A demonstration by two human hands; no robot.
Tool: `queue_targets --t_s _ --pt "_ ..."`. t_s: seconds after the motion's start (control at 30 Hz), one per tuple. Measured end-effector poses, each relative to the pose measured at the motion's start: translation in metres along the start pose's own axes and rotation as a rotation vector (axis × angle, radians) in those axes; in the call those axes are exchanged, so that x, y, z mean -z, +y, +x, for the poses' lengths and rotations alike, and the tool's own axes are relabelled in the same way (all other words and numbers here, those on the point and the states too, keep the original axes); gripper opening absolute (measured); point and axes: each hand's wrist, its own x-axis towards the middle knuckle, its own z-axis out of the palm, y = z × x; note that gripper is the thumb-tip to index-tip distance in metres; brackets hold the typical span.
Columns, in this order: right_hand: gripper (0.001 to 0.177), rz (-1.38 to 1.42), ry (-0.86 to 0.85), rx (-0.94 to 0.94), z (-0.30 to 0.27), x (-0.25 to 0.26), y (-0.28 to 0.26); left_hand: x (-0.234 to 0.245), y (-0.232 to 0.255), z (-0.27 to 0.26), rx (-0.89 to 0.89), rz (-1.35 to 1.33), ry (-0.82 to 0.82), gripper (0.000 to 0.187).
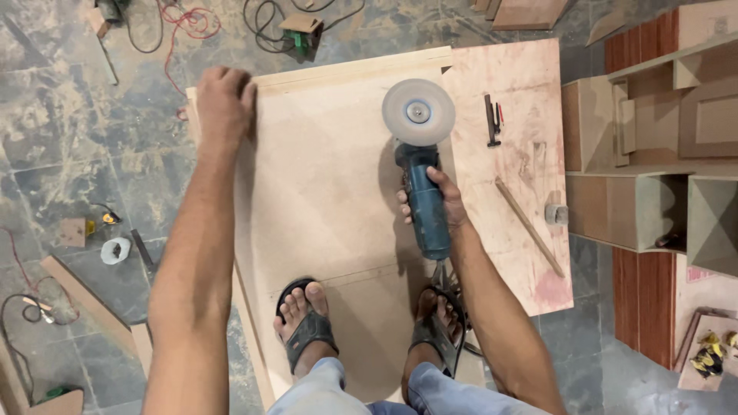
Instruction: The person uses an angle grinder with a sanding disc to smooth the surface of a large wooden board. They move the tool across the board in sweeping motions, then flip the board over to sand the other side.
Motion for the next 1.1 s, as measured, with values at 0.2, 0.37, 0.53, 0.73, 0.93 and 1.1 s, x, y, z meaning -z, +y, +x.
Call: queue_targets --t_s 0.2,0.37,0.53,0.73,0.93,1.1 --pt "0.062 -0.551 0.327 0.162 -0.015 -0.011 0.007 0.020 -0.026 -0.019 0.015 0.177 0.012 0.023" --pt "0.064 -0.993 0.511 0.300 -0.003 -0.019 0.000 -0.004 -0.014 -0.031 -0.016 0.330 0.134 0.033" --pt "0.054 -1.187 0.604 0.423 0.017 -0.032 -0.003 -0.001 -0.028 -0.019 0.002 0.341 -0.021 0.027" --pt "0.057 -1.457 0.701 0.514 0.024 -0.035 0.002 -0.002 -0.026 -0.005 -0.017 0.247 -0.126 0.024" --pt "0.060 -1.496 0.733 0.585 0.028 -0.027 0.016 -0.026 0.034 -0.006 0.002 0.177 -0.190 0.044" --pt "0.057 -1.507 0.765 0.738 0.028 -0.019 0.025 -0.046 0.113 -0.046 0.011 0.182 -0.266 0.066"
